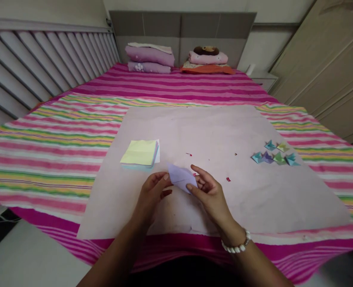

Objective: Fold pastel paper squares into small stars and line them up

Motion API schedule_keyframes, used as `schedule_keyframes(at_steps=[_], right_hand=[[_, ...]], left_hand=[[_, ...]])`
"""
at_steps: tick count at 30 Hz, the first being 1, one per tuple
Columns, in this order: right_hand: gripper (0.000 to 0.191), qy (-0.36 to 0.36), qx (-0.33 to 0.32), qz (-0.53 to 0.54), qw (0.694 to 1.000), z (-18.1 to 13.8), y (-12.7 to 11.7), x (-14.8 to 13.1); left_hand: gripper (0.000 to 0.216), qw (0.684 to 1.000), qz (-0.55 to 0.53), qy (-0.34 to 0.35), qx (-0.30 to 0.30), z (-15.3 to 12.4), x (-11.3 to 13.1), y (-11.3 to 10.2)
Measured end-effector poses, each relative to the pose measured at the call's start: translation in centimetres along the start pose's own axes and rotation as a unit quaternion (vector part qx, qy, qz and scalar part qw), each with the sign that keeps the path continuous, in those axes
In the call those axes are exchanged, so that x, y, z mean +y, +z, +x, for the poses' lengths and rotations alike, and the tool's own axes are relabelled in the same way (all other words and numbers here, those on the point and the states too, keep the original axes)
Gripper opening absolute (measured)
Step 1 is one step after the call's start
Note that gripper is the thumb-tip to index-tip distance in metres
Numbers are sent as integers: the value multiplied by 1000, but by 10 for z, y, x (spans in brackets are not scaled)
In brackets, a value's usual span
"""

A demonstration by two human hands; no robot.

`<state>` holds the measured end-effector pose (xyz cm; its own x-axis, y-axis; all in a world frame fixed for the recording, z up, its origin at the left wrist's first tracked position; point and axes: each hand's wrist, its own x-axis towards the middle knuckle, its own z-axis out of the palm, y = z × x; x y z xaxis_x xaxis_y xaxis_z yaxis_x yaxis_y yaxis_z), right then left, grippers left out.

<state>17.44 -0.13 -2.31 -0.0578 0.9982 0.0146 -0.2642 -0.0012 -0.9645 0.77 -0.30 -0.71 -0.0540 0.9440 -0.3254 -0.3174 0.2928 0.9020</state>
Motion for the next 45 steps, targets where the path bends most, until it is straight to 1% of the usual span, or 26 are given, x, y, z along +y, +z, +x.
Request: schedule_keyframes(at_steps=[2,4,6,8,10,13,15,17,19,21,24,25,27,29,31,33,34,36,37,38,39,40,41,43,44,45], right_hand=[[46,-26,6,-14,1000,-1,0,3],[41,-41,4,-36,998,-3,2,4],[44,-50,-7,-50,998,-5,4,4],[51,-55,-22,-39,998,-7,5,1],[53,-49,-35,-11,998,-8,5,-3],[39,-12,-36,23,999,-7,0,-9],[35,11,-28,31,999,-5,-3,-10],[38,12,-34,27,999,-4,-6,-8],[43,-18,-45,-19,999,-3,-6,-7],[47,-84,-35,-110,990,-3,-5,-7],[48,-175,-10,-239,955,-3,-3,-12],[43,-191,-15,-261,946,-2,-3,-14],[25,-195,-49,-277,940,-2,-3,-18],[10,-156,-73,-261,950,-1,-3,-19],[12,-88,-65,-231,967,0,-4,-18],[19,-23,-41,-198,979,0,-4,-16],[22,1,-34,-183,983,0,-4,-14],[27,30,-35,-161,986,0,-3,-13],[27,35,-36,-157,986,0,-2,-12],[27,35,-36,-158,986,-1,-1,-12],[27,32,-34,-163,986,-1,0,-12],[26,29,-29,-167,985,-1,1,-12],[26,26,-23,-171,985,-1,1,-12],[26,22,-8,-170,985,-1,2,-12],[26,20,-2,-167,986,-1,2,-11],[26,18,2,-164,986,-2,2,-11]], left_hand=[[28,1000,-3,-21,-2,1,-2,-2],[26,999,20,-23,-37,2,-4,-2],[25,996,45,-11,-82,1,-6,-2],[24,992,62,7,-105,1,-7,-2],[22,990,76,22,-114,2,-8,-2],[17,986,86,39,-134,2,-8,-6],[15,986,65,32,-150,3,-7,-7],[16,985,15,-3,-171,3,-5,-7],[19,977,-50,-64,-197,2,-2,-5],[22,962,-106,-132,-215,1,1,-3],[24,947,-137,-196,-215,-2,3,-2],[23,946,-135,-203,-213,-3,2,-2],[21,949,-120,-209,-205,-3,0,-3],[19,955,-86,-218,-180,-2,-4,-3],[18,972,-26,-196,-128,1,-9,-3],[20,987,19,-131,-85,5,-12,-3],[25,991,19,-101,-88,6,-13,-3],[43,988,-23,-74,-137,7,-13,-3],[50,982,-49,-72,-168,6,-13,-3],[52,977,-65,-69,-192,5,-12,-2],[51,974,-72,-64,-204,4,-11,-1],[51,975,-71,-57,-202,3,-10,1],[53,979,-67,-49,-188,2,-10,3],[64,988,-61,-34,-135,0,-10,6],[66,992,-58,-23,-110,-1,-10,8],[64,994,-49,-11,-99,-2,-11,8]])
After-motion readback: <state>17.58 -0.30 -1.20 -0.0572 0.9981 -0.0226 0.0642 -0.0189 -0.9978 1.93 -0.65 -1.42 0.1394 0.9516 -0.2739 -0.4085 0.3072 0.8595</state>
